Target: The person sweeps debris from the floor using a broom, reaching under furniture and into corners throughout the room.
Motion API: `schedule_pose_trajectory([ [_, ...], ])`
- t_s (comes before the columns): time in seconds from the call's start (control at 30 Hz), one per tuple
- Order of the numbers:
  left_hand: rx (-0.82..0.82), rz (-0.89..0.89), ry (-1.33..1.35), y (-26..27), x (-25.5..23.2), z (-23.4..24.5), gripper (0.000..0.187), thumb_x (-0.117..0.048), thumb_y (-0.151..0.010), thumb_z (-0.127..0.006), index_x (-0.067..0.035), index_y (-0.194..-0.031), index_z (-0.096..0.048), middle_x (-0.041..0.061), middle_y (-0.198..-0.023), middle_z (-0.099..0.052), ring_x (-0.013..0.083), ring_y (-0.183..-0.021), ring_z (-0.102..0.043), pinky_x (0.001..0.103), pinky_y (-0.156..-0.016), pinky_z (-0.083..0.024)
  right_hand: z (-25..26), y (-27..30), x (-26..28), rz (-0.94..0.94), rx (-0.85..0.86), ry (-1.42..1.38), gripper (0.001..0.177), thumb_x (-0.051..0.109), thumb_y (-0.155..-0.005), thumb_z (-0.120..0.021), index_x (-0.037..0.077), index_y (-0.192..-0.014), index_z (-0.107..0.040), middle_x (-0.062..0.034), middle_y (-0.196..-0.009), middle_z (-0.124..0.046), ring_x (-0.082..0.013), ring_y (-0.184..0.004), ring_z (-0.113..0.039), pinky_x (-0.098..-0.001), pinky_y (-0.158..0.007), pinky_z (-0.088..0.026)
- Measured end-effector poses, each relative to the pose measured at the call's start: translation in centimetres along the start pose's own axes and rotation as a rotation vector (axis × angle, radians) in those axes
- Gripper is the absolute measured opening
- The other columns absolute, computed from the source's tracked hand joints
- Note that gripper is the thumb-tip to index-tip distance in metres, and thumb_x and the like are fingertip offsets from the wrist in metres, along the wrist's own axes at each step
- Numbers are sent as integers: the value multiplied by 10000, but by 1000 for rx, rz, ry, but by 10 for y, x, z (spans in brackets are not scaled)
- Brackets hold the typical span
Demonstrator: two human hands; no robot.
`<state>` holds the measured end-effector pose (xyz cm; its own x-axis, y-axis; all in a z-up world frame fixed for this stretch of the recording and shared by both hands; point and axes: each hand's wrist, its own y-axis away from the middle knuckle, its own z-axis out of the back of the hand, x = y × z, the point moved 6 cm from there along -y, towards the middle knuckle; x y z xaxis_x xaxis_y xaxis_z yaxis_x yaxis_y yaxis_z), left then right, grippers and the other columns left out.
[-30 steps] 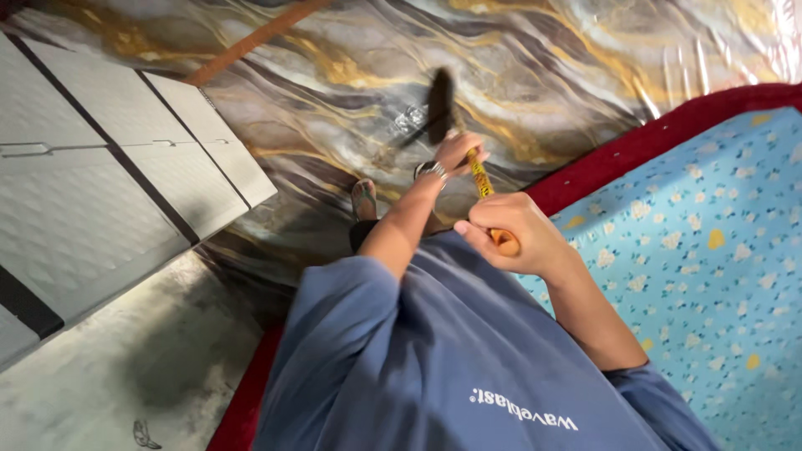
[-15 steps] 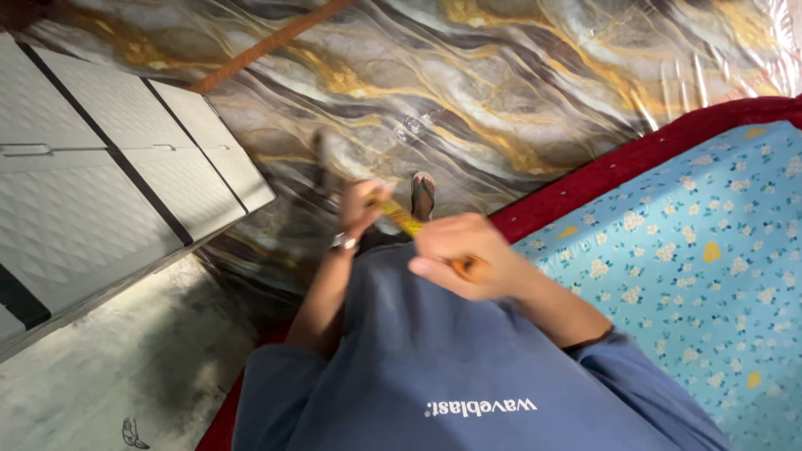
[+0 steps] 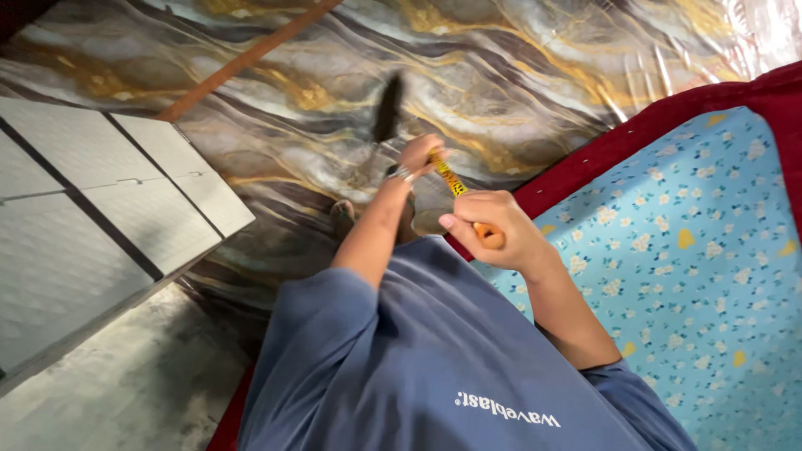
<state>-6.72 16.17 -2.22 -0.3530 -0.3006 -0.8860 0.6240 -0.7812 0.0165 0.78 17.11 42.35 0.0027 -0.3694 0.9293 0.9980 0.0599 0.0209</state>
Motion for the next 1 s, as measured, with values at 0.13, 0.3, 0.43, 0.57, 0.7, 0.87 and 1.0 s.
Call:
schedule_pose_trajectory([
  [0.13, -19, -146, 65, -39, -57, -12, 299, -331, -910, -783, -103, -791, -632, 118, -790, -650, 355, -780, -655, 450, -686, -518, -1, -11, 23, 126, 128, 167, 415, 86, -976, -734, 25, -732, -404, -117, -674, -409, -315, -623, -449, -442, -597, -385],
  [0.3, -226, -313, 18, -16, -111, 49, 251, -283, -909, -773, -117, -790, -627, 99, -795, -635, 340, -828, -642, 448, -756, -525, 12, -13, 62, 217, 238, 116, 468, 209, -947, -802, 68, -695, -434, -80, -642, -452, -292, -590, -500, -422, -569, -406],
  [0.43, -276, -166, -68, 44, -114, 113, 270, -261, -933, -772, -110, -760, -629, 119, -792, -629, 364, -836, -622, 466, -741, -505, 19, -22, 96, 493, 337, -182, 422, 258, -979, -767, 77, -738, -473, -70, -691, -492, -306, -632, -539, -423, -616, -445],
  [0.57, -362, 123, -2, 143, -66, 200, 249, -276, -904, -737, -83, -769, -657, 125, -759, -663, 355, -744, -648, 458, -679, -505, -14, -61, 79, 468, 414, -327, 347, 136, -1048, -686, 71, -757, -508, -79, -724, -535, -300, -665, -566, -429, -644, -427],
  [0.7, -368, 547, -229, 213, 44, 251, 420, -343, -922, -784, -35, -716, -586, 194, -752, -598, 382, -691, -602, 473, -628, -457, -100, -127, 27, 298, 596, -287, 368, 113, -1043, -664, -7, -775, -442, -130, -715, -428, -312, -650, -453, -436, -646, -374],
  [0.87, -442, 448, -403, 192, 129, 290, 423, -325, -825, -816, -66, -628, -547, 157, -664, -593, 372, -666, -599, 515, -594, -429, -145, -183, 6, 360, 600, -304, 377, 95, -1049, -671, 1, -762, -443, -124, -704, -430, -294, -647, -471, -434, -652, -392],
  [1.0, -297, 427, -304, 109, 162, 290, 419, -308, -860, -805, -69, -653, -530, 189, -729, -576, 375, -708, -589, 478, -638, -462, -109, -212, -10, 306, 295, -233, 126, 83, -1012, -680, -12, -933, -654, -136, -870, -668, -291, -769, -647, -405, -718, -514],
])
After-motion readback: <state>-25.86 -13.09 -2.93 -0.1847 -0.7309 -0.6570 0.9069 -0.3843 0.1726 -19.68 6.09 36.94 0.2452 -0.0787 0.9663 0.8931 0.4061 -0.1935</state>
